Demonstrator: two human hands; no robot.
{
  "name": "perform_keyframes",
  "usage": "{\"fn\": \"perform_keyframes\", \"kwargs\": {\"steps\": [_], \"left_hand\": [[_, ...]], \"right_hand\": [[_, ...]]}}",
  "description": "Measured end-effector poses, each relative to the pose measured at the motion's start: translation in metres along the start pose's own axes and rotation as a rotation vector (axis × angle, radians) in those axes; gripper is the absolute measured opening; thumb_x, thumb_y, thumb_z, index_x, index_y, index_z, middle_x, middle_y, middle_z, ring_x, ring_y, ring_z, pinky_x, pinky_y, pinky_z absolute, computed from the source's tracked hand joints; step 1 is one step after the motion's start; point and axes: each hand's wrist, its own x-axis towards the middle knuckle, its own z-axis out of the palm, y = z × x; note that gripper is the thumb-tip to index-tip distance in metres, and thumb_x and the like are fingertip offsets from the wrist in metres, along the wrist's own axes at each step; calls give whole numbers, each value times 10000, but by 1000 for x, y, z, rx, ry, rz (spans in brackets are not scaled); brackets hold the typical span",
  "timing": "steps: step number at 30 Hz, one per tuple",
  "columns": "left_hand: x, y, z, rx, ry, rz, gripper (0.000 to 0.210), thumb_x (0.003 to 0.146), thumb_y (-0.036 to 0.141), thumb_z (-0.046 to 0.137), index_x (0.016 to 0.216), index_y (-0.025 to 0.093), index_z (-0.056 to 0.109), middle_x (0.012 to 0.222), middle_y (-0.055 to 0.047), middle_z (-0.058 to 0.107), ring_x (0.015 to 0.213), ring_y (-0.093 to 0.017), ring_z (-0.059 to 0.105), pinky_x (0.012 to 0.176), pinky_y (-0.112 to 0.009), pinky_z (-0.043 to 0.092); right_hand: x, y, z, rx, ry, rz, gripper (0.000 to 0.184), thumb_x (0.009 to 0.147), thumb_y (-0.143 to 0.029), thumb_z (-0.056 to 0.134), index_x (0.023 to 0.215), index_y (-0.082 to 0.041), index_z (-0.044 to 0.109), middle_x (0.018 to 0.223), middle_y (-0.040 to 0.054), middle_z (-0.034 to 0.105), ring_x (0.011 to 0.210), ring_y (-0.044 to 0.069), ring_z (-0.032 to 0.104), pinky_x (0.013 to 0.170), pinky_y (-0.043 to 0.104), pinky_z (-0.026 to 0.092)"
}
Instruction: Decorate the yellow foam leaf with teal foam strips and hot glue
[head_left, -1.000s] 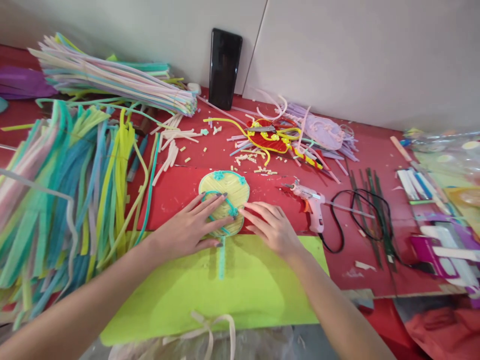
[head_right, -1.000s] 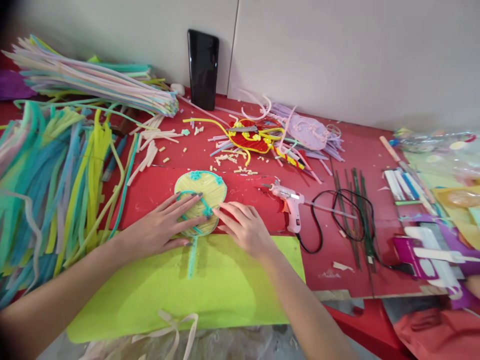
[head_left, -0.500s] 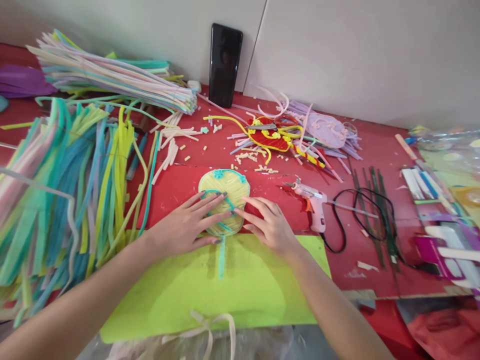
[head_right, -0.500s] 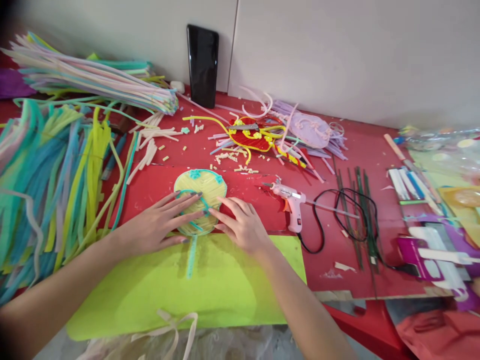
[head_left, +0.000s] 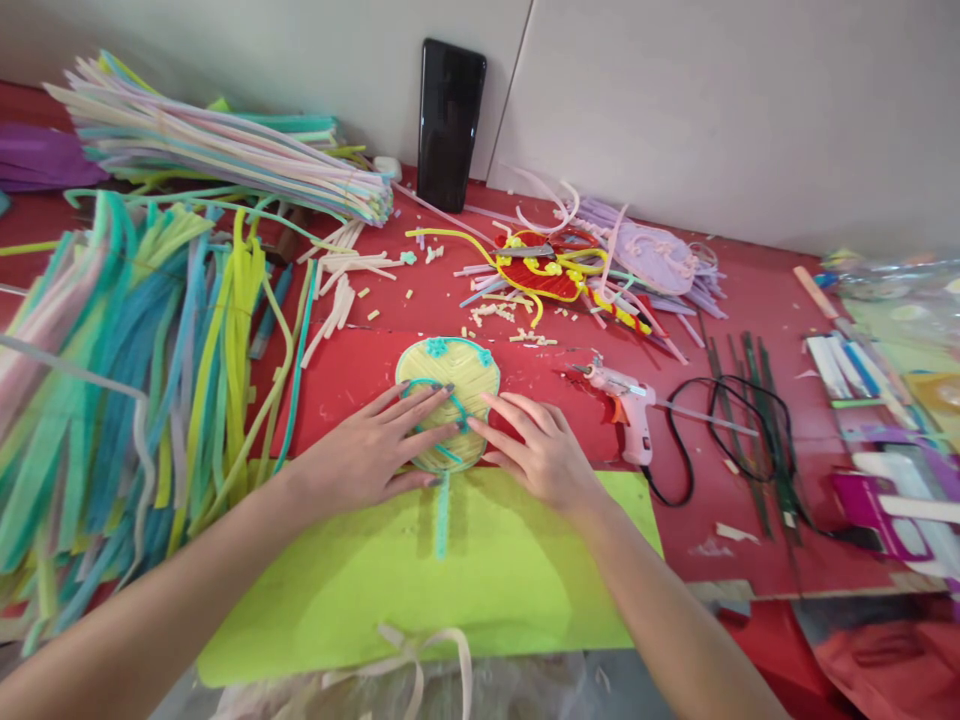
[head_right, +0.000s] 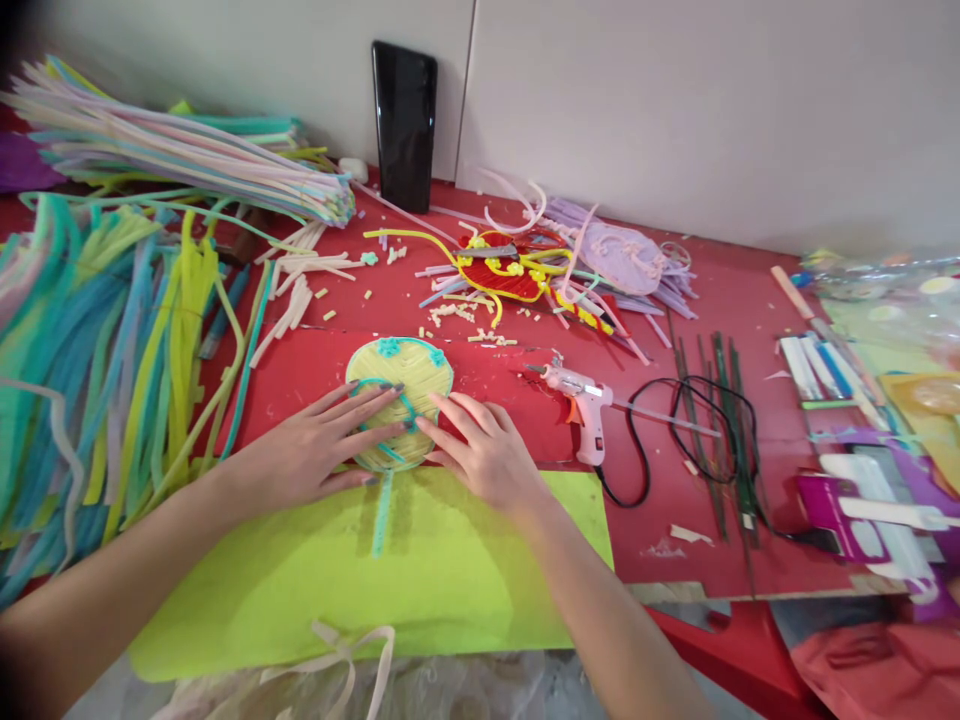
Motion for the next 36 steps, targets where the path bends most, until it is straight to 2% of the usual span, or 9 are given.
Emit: {"fn": "perform_keyframes", "kwargs": {"steps": [9,14,16,20,27,36], "left_hand": [[0,0,1,7,14,1,549,902,522,439,1386,265,411,1539,-95,238,1397,-274,279,1136,-493,255],[0,0,1,5,7,6,549,905,512,440,1392,264,402,1538,-96,239,1398,-280,273,1135,-500,253],[0,-1,2,6,-1,8,557,905,513,438,1399,259,393,1540,-101,230,1400,-286,266,1136,-506,244],[-1,-2,4,1,1,11,590,902,535,426,1413,244,372,1541,-110,223,1403,-289,258,1142,-510,225],[0,-2,2,-3,-32,-5,691,899,580,378,1463,198,258,1532,-119,242,1408,-267,251,1149,-483,213],[-1,-2,4,25,-17,9,673,896,588,377,1441,198,311,1537,-115,229,1411,-271,241,1156,-481,186]], "right_hand": [[0,0,3,88,14,32,410,930,-372,482,1335,-306,480,1432,40,457,1320,229,386,1033,435,364],[2,0,1,225,109,84,394,954,-359,416,1324,-234,468,1360,73,533,1297,218,422,1040,425,369],[5,0,1,254,126,68,346,952,-338,428,1273,-223,487,1326,74,565,1294,214,429,1033,426,373],[13,-2,4,273,76,-9,275,950,-281,441,1211,-216,497,1285,70,600,1316,205,410,1032,434,375],[18,-3,6,304,81,-14,284,955,-205,402,1222,-237,495,1289,49,599,1302,181,433,1053,438,383],[2,3,5,301,262,-44,380,933,-141,411,1299,-231,457,1210,33,651,1274,174,479,1086,439,374]]}}
